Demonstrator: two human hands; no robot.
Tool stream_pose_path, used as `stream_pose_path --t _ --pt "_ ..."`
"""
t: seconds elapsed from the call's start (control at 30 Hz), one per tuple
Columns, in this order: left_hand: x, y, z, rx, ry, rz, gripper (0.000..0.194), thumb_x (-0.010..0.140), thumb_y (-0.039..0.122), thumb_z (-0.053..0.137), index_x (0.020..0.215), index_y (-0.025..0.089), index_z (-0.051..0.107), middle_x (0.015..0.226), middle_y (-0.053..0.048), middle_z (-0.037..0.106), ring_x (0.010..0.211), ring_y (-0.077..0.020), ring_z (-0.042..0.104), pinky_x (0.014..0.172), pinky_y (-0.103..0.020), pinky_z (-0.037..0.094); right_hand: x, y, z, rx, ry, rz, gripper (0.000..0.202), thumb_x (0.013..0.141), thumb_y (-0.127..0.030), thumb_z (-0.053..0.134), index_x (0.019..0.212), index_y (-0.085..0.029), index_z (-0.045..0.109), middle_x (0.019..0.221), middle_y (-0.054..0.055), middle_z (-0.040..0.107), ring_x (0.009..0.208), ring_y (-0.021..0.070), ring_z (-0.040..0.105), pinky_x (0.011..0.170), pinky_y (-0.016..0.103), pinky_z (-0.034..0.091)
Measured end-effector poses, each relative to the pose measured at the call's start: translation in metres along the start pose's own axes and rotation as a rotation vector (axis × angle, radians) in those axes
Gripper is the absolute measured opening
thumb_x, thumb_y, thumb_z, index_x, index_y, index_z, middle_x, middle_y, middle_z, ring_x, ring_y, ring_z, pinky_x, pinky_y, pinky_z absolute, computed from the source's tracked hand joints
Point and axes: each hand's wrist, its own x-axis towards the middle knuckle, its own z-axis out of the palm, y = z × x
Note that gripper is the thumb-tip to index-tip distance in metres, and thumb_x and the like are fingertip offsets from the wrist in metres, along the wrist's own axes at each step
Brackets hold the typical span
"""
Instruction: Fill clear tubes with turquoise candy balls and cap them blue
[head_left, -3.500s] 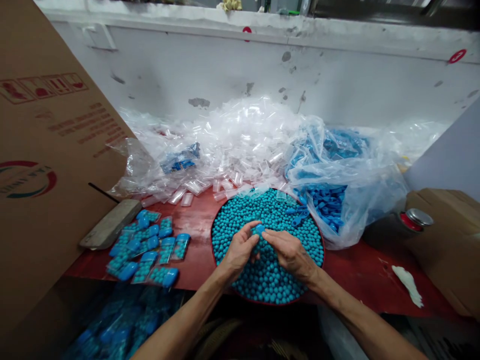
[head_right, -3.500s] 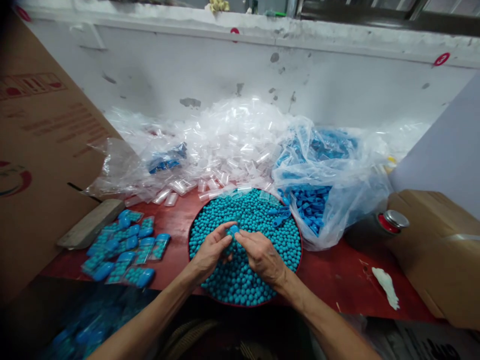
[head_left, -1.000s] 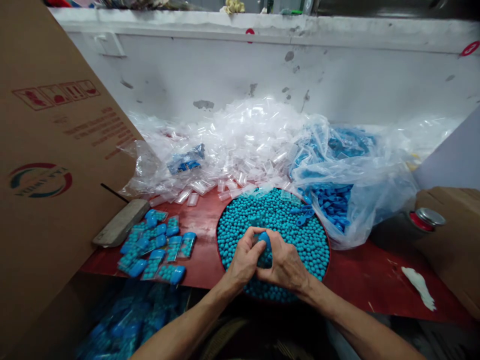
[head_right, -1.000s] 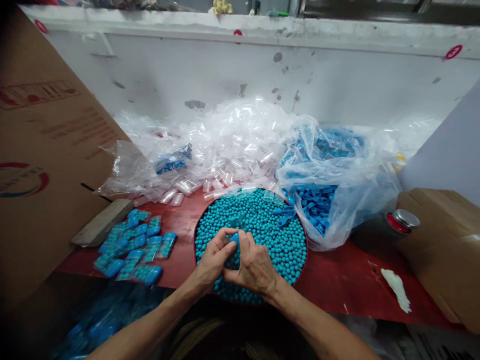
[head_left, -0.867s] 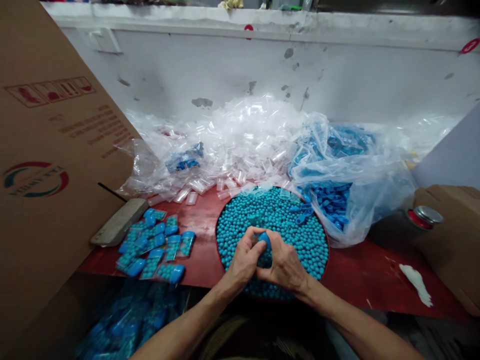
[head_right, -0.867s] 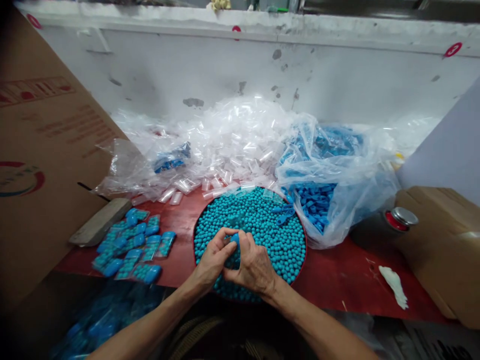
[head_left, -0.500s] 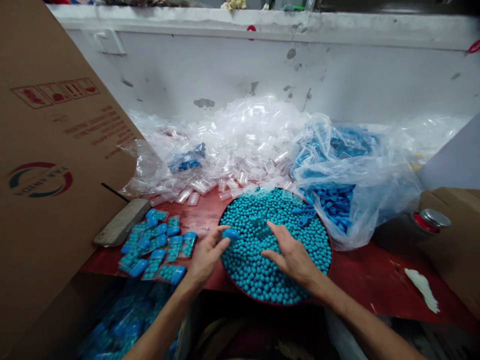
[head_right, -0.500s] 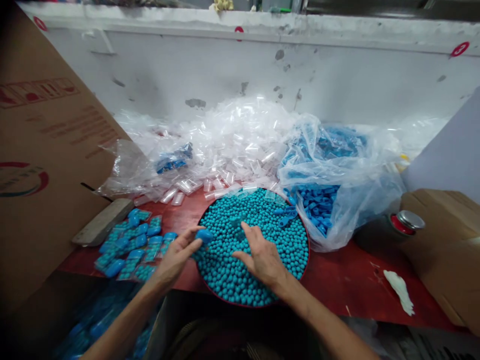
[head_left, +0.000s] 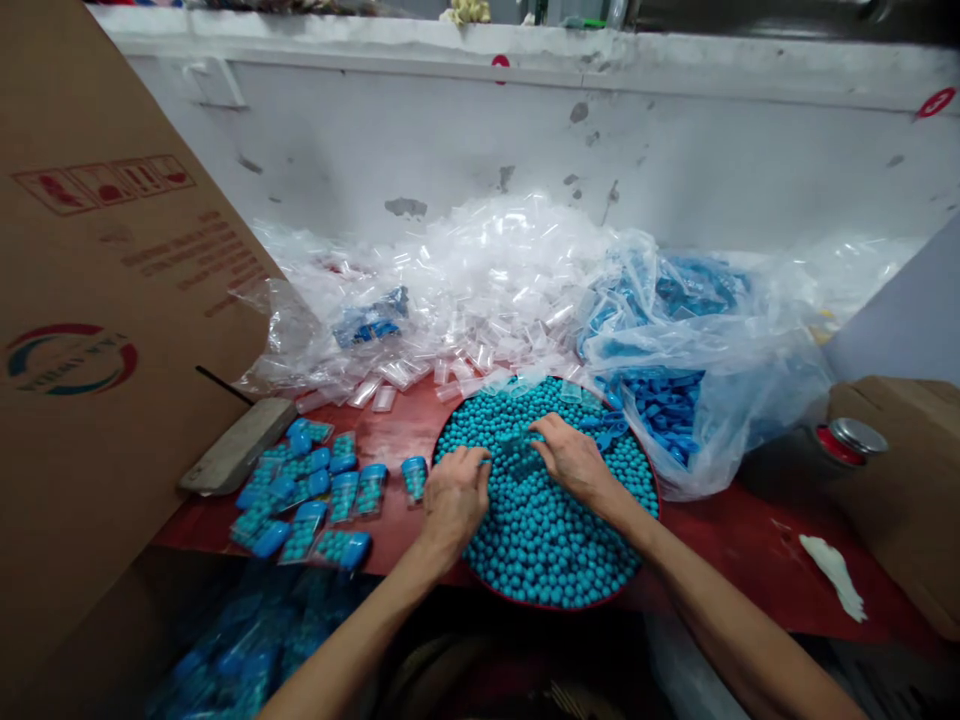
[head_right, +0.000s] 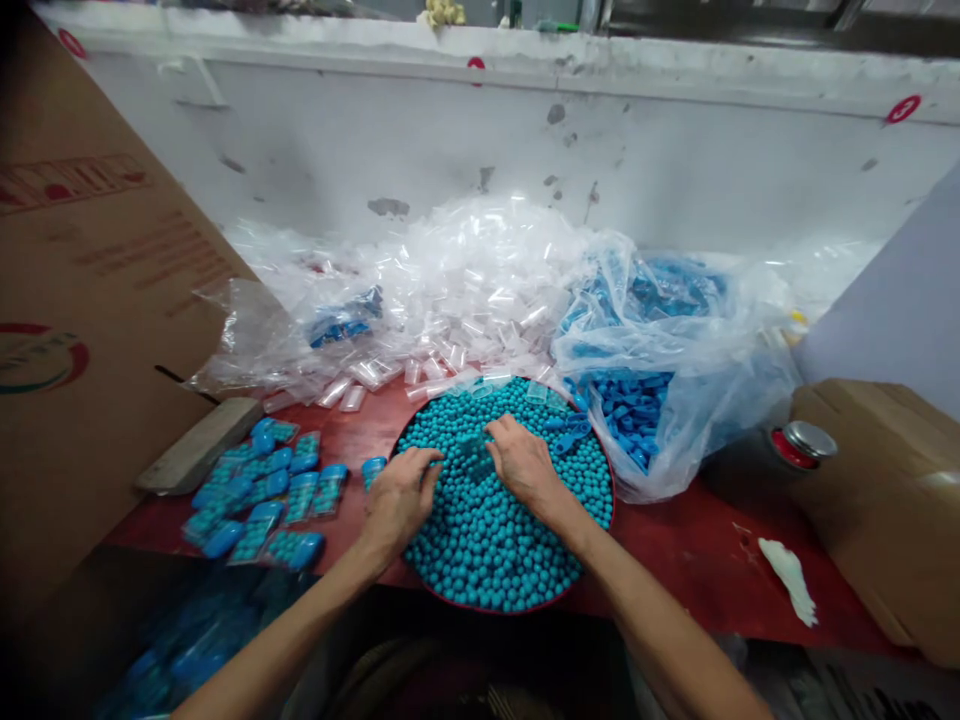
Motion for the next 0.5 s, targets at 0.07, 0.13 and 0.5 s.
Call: stream_pose_path --t 0.07,0.13,0.5 --pt "0.001 0.011 0.009 0.019 -0.091 0.009 0.023 0.082 0.026 0.04 0.099 0.021 0.055 0.088 -0.005 0.056 0.085 -0.0183 0.052 0.074 -0.028 0.039 -0.007 0.007 0.004 -0.048 -0.053 0.057 0.02 0.081 -0.022 0.046 0.1 -0.02 0.052 0.097 0.006 0.053 0.086 0.0167 0.054 0.07 0.025 0.043" --pt "0.001 0.017 0.018 0.042 -0.154 -0.002 0.025 0.08 0.027 0.043 0.103 0.023 0.053 0.091 -0.005 0.054 0.087 -0.0188 0.051 0.072 -0.028 0.039 -0.015 0.011 0.009 -0.062 -0.111 0.059 0.02 0.08 -0.022 0.05 0.099 -0.021 0.053 0.095 0.005 0.053 0.085 0.0169 0.054 0.068 0.024 0.042" --pt "0.012 0.022 0.037 -0.118 -0.187 0.076 0.023 0.08 0.026 0.041 0.097 0.022 0.056 0.082 -0.004 0.053 0.078 -0.0176 0.051 0.069 -0.027 0.038 -0.024 0.014 0.028 0.31 0.026 -0.078 0.023 0.081 -0.019 0.049 0.104 -0.018 0.053 0.094 0.004 0.057 0.09 0.0139 0.053 0.078 0.024 0.04"
